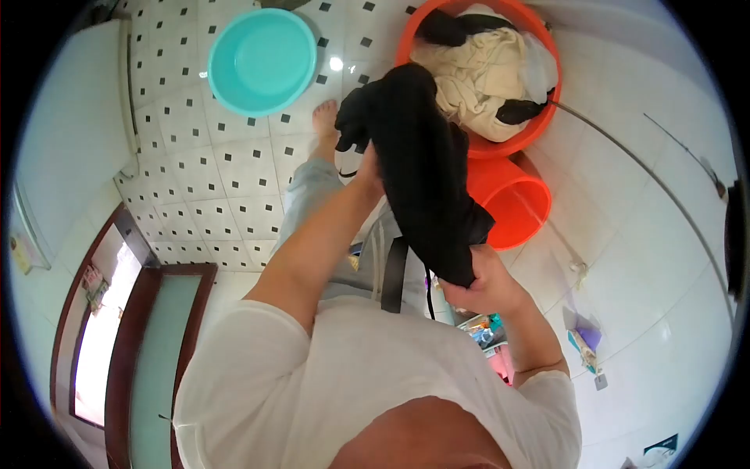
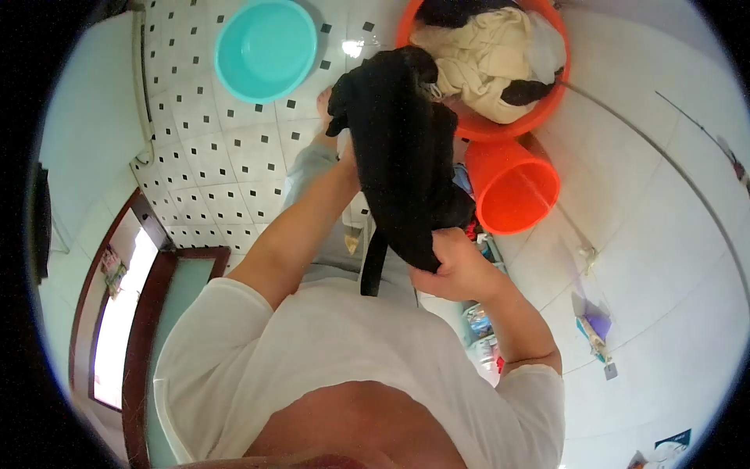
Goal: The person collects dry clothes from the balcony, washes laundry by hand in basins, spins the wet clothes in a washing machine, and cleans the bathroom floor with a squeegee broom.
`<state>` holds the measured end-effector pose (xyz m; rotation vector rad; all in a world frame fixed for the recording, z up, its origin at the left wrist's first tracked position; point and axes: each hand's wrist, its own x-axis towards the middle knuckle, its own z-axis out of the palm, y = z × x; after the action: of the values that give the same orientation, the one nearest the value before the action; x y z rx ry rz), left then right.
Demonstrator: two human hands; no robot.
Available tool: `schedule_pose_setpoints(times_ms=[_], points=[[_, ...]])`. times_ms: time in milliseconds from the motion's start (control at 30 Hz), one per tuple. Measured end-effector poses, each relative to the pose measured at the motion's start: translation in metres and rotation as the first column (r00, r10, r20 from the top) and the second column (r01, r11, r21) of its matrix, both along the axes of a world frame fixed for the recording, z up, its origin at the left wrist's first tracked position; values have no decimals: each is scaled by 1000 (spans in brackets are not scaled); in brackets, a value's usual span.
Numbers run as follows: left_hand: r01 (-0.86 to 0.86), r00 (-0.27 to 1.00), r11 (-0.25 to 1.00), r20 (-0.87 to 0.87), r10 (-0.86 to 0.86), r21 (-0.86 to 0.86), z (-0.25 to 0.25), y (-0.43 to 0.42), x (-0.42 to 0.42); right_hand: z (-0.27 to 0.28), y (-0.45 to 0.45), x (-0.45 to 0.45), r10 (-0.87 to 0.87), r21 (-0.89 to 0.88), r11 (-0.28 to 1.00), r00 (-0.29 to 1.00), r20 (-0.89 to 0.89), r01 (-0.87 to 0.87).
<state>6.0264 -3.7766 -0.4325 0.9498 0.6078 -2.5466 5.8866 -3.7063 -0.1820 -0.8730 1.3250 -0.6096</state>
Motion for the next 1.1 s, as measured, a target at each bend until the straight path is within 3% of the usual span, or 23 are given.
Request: schedule_pose_setpoints(times_ms=[67,200,267,300,367,400,433,467,500,600,633,667,733,800,867,900,967,1000,1033,1067,1100], points=[[-48,999,997,-14,47,-61,33,-3,19,21,-5,1,52,41,998,997,49,-54],[147,989,931,37,-142,-333,117,-45,59,36,-17,21,118,-263,962,978,171,-70],[444,893,547,399,-208,-709,160,-62,81,48,-34,34,202,-414,901,969,140,-128],[580,814,277,561,-152,-767,180,-68,91,55,-42,40,269,-471,861,957,105,-191],[712,699,-122,715,33,-691,227,-88,106,73,-62,61,191,-530,847,955,227,-44],[734,672,-230,731,118,-639,254,-102,110,80,-71,66,243,-516,850,947,211,-103],[620,782,85,623,10,-780,253,-112,130,86,-82,73,276,-537,834,937,212,-124],[378,903,464,430,7,-801,253,-121,150,90,-90,83,257,-551,831,931,257,-77],[117,953,724,282,111,-680,257,-131,164,93,-98,93,238,-564,825,923,303,-28],[247,805,567,492,331,-786,300,-153,185,103,-127,120,265,-639,769,895,358,28],[213,811,580,473,344,-786,322,-162,188,107,-137,129,286,-689,723,890,355,42],[238,847,459,414,333,-856,347,-167,188,113,-148,134,336,-669,743,880,335,-28],[566,564,313,635,527,-762,347,-184,215,116,-164,144,385,-654,752,860,335,-82],[371,770,304,473,429,-878,368,-194,218,109,-181,155,387,-670,741,845,370,-46],[198,726,610,533,434,-767,353,-212,239,98,-193,158,330,-615,788,847,417,-4],[209,736,616,537,413,-760,345,-217,241,89,-200,159,300,-585,811,850,434,13],[200,693,687,596,405,-699,334,-222,227,54,-207,168,155,-517,856,948,279,12],[127,720,734,572,394,-667,319,-233,232,42,-214,161,159,-242,966,948,274,-92],[147,677,722,601,425,-677,304,-240,229,12,-213,167,-15,-294,952,976,219,81],[182,671,725,623,402,-664,285,-249,232,-21,-214,170,-124,-121,981,973,193,149],[219,663,730,648,375,-647,261,-255,237,-34,-215,165,-222,48,974,975,10,221]])
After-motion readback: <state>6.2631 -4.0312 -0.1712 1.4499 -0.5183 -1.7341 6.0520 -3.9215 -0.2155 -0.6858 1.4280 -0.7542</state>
